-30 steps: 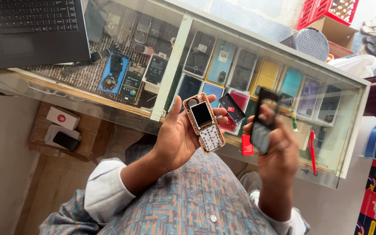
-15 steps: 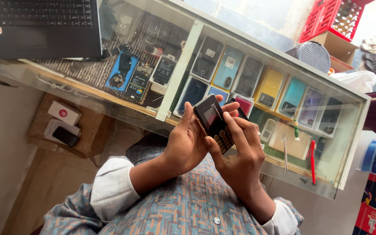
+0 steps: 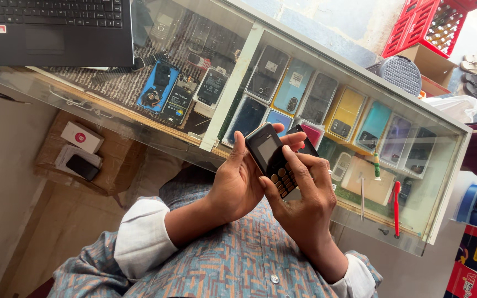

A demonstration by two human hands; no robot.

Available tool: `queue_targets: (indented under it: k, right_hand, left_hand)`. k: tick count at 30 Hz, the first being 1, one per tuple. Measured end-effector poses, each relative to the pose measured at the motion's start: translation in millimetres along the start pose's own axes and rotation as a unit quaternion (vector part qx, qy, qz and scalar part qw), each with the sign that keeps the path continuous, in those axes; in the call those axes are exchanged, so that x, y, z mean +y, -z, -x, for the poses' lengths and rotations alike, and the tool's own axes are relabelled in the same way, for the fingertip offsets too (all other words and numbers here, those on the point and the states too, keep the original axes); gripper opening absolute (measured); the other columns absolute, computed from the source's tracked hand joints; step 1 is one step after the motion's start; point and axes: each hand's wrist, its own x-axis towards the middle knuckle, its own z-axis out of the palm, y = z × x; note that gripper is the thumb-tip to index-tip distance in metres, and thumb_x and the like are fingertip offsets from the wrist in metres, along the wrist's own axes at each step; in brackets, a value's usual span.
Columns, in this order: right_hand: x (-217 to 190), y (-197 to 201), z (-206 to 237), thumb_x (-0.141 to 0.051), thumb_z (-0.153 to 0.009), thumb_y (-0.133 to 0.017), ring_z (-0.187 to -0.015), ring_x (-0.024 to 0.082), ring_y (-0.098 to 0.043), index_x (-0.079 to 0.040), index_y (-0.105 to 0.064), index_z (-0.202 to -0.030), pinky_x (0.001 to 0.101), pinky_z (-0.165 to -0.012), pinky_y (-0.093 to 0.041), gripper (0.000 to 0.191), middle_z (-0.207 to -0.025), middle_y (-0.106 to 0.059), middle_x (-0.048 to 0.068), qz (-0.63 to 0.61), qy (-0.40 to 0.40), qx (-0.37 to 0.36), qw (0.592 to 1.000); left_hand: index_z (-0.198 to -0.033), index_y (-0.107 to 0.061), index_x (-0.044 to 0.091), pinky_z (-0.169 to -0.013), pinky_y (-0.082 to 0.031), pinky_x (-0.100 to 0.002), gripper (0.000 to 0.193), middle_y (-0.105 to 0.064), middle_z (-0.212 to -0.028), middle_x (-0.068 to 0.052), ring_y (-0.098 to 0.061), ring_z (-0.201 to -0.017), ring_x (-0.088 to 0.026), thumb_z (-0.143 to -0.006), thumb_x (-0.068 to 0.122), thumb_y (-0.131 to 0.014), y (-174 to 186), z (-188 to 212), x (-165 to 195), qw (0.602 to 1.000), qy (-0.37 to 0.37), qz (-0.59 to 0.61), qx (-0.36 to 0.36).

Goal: The person disassembles a feature phone, removes the keypad, and uses a red plastic pry tool to separate the front panel from the keypad. They then reassemble the phone, press the keypad buttons to test them, and briefly handle a metal cup before returning to the phone.

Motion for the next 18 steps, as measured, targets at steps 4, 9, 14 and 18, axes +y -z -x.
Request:
queue_targets:
  k: [4,9,14,18]
  right_hand:
    - [2,0,3,-0.023,-0.077,-0.091,-0.097,0.024,-0.067,-0.002,-0.068,-0.129,0.0357,-0.08,-0.057,0.061,-0.11,-0.063,0.011,-0.002,-0.004,0.0,1.0]
    - [4,0,7,-0.027,-0.078,-0.091,-0.098,0.024,-0.066,-0.003,-0.068,-0.129,0.0358,-0.082,-0.057,0.06,-0.115,-0.062,0.012,0.008,0.012,0.023,1.0]
    - [12,-2,15,-0.028,-0.079,-0.088,-0.1,0.024,-0.065,-0.003,-0.068,-0.129,0.0349,-0.084,-0.057,0.059,-0.116,-0.061,0.012,-0.014,0.021,0.035,0.999]
    - [27,-7,22,-0.019,-0.095,-0.077,-0.103,0.018,-0.066,-0.001,-0.07,-0.123,0.0298,-0.089,-0.055,0.034,-0.113,-0.065,0.009,-0.195,-0.063,0.024,0.979]
  left_hand:
    - [-0.156,-0.031,0.006,-0.126,-0.034,-0.047,0.076,-0.046,-0.156,-0.021,-0.043,-0.148,-0.031,-0.107,0.063,-0.017,1,0,-2,1.0,0.009,-0.007,0.007]
    - [-0.154,-0.032,0.005,-0.125,-0.036,-0.049,0.058,-0.047,-0.155,-0.022,-0.043,-0.149,-0.033,-0.11,0.043,-0.037,1,-2,-7,0.998,-0.006,-0.061,-0.02]
    - [-0.151,-0.036,-0.002,-0.124,-0.039,-0.047,0.049,-0.051,-0.15,-0.025,-0.047,-0.145,-0.034,-0.108,0.02,-0.046,0,-3,-12,0.995,-0.021,-0.089,0.031]
    - [-0.146,-0.042,-0.01,-0.125,-0.04,-0.046,0.05,-0.054,-0.149,-0.027,-0.051,-0.144,-0.034,-0.106,0.019,-0.046,1,-2,-11,0.992,-0.039,-0.122,0.021]
